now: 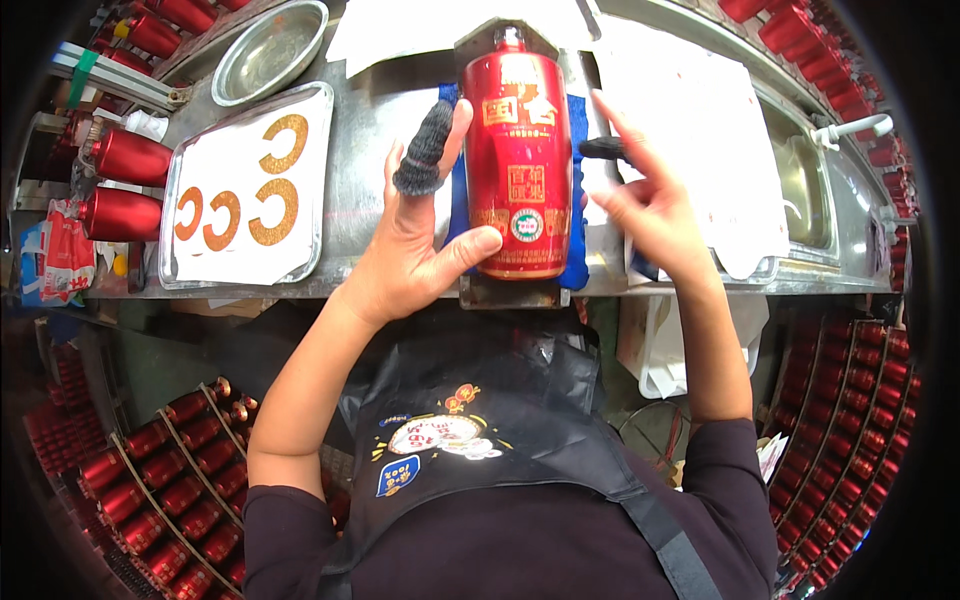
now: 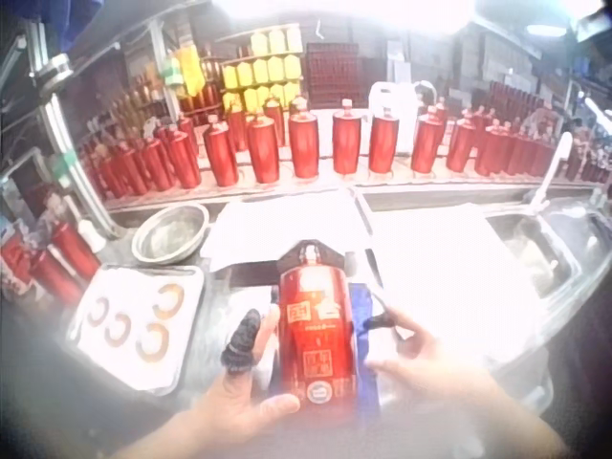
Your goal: The person cleans the neck of a red bottle with a cloth, then applies a gold sticker to the base and a red label to the body. The person smooths the label and places the finished bottle on a nearby shelf.
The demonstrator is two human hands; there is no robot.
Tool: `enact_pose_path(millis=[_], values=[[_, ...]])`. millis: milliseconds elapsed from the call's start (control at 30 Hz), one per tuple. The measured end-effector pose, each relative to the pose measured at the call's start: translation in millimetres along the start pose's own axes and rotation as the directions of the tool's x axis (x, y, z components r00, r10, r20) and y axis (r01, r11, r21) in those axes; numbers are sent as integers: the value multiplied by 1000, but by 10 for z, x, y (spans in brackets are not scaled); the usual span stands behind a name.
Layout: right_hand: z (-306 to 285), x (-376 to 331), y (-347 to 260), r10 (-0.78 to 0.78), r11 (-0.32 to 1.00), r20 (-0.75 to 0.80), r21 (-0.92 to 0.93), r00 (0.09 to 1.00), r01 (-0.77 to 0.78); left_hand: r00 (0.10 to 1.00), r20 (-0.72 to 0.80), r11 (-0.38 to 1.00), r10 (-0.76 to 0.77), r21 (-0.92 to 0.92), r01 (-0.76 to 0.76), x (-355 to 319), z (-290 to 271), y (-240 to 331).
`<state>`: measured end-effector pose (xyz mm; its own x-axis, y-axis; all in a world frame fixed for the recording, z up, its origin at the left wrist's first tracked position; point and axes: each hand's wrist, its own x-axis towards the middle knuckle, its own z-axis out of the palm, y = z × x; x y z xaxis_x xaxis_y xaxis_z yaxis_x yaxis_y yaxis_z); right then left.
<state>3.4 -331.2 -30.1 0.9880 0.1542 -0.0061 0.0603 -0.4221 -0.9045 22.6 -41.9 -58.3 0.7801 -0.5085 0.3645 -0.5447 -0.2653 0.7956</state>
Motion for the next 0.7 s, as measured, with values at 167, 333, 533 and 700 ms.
enact_pose_path(millis=[167,333,533,700], values=[[-295,215,1,510,591,-190,786,839,-181,997,26,990,70,124,-72,12,28,122],[-34,-208,-191,152,866,-246,501,957,-9,995,89,986,44,159,-58,39,34,162],[262,-42,-559,-550,778,54,-331,833,535,999,22,991,32,132,-34,19,55,166],[34,1023,-715,-653,719,-156,-437,741,541,999,-12,998,-39,42,40,-31,93,135]])
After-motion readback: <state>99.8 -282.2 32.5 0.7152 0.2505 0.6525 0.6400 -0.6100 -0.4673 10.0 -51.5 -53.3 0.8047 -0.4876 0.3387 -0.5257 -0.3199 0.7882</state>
